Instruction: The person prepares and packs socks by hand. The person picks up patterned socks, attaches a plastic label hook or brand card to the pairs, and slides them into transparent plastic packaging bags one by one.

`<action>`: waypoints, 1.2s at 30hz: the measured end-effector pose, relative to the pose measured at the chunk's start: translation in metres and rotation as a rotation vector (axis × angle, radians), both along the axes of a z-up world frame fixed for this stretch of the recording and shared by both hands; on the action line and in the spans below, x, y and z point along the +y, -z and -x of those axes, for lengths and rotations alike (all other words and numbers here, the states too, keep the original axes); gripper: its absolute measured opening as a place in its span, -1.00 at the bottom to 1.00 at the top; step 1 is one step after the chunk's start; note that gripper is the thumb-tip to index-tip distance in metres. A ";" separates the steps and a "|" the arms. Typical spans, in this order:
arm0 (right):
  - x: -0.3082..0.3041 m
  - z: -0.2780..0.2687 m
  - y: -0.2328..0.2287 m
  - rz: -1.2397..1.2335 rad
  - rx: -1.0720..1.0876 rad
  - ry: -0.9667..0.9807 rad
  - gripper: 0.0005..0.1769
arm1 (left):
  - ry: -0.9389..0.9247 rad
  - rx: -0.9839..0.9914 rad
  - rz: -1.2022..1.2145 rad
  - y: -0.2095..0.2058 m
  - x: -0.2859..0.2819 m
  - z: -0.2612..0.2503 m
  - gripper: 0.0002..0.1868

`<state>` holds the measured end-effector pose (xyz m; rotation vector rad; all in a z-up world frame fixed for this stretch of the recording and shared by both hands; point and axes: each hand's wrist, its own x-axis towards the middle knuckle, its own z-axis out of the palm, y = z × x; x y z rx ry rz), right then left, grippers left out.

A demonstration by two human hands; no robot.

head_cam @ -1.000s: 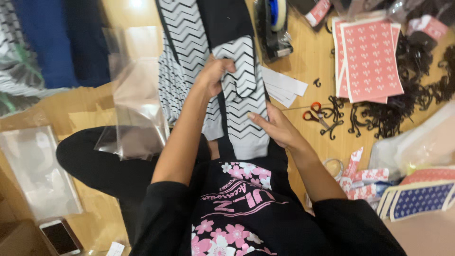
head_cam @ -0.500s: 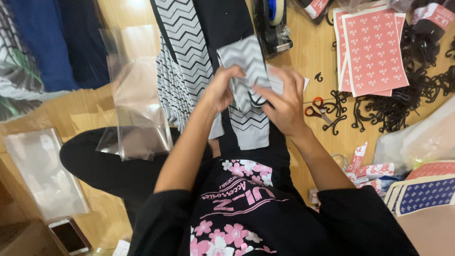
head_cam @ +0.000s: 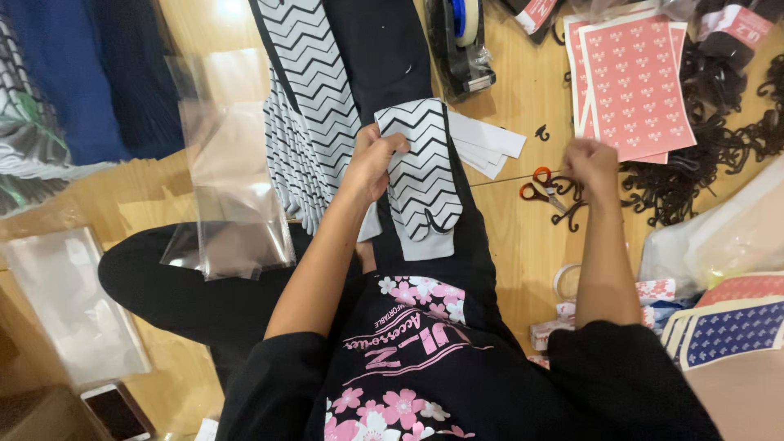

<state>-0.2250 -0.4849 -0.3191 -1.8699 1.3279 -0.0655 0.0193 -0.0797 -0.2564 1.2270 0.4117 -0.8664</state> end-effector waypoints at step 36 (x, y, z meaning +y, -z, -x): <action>-0.066 -0.113 -0.030 0.411 0.384 0.110 -0.49 | 0.038 0.099 -0.068 -0.108 -0.008 -0.008 -0.64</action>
